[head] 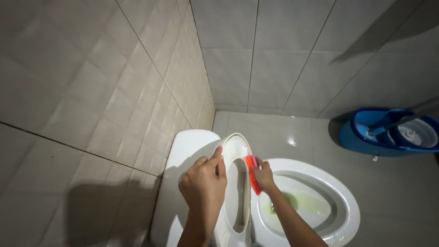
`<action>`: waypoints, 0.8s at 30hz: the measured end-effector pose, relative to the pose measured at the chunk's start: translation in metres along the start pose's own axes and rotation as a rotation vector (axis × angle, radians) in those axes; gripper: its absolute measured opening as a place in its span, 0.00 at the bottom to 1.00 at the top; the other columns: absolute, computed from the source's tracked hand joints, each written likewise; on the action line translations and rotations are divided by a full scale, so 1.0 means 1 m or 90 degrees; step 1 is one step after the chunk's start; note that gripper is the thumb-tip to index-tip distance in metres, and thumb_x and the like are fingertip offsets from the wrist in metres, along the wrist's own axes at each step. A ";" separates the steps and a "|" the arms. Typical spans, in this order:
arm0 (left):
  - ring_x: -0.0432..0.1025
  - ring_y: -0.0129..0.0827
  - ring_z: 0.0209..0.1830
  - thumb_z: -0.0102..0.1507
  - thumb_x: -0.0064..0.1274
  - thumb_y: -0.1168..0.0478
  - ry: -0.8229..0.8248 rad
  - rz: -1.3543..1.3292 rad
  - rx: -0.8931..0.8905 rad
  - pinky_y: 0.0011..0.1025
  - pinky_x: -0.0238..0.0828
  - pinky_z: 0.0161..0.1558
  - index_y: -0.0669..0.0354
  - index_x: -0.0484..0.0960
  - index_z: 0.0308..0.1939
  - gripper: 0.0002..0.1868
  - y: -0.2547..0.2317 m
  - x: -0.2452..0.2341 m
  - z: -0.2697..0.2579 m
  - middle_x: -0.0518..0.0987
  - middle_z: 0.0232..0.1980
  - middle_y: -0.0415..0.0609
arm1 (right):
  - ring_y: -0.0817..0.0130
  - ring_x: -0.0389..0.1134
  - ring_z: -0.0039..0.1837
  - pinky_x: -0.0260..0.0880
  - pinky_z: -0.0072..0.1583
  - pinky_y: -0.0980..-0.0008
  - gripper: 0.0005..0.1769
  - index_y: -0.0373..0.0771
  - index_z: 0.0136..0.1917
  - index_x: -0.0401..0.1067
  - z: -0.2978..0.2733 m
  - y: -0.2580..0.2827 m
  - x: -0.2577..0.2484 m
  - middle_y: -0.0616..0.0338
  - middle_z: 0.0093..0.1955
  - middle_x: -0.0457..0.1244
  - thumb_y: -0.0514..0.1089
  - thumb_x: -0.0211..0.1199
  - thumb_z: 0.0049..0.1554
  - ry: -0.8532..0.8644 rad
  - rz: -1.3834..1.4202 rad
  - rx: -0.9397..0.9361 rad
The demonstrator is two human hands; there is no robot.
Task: The person scrubs the toilet seat, lid, and bowl using a pink sponge. They lift the lid to clean underneath and continue scrubbing the exterior and interior surfaces.
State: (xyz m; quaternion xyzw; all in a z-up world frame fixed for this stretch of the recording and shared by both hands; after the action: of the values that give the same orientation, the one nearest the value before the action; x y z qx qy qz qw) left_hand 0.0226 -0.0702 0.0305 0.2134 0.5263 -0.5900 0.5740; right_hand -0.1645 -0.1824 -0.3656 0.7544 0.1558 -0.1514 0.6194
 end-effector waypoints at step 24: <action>0.71 0.41 0.17 0.58 0.62 0.55 -0.036 -0.008 0.002 0.36 0.68 0.22 0.40 0.91 0.46 0.12 -0.004 -0.008 0.000 0.77 0.24 0.43 | 0.51 0.63 0.59 0.64 0.66 0.60 0.33 0.44 0.78 0.58 -0.048 -0.123 0.058 0.42 0.65 0.53 0.42 0.54 0.60 -0.041 -0.047 0.047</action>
State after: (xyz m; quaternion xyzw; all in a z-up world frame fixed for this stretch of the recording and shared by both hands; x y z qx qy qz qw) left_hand 0.0212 -0.0670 0.0383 0.1943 0.5104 -0.5999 0.5847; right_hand -0.1624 -0.1094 -0.4899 0.7650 0.1581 -0.2042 0.5900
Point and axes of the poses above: each hand's wrist, its own z-axis towards the middle knuckle, its own x-axis out of the palm, y = z × x, the point moved 7 cm from there along z, towards the middle knuckle
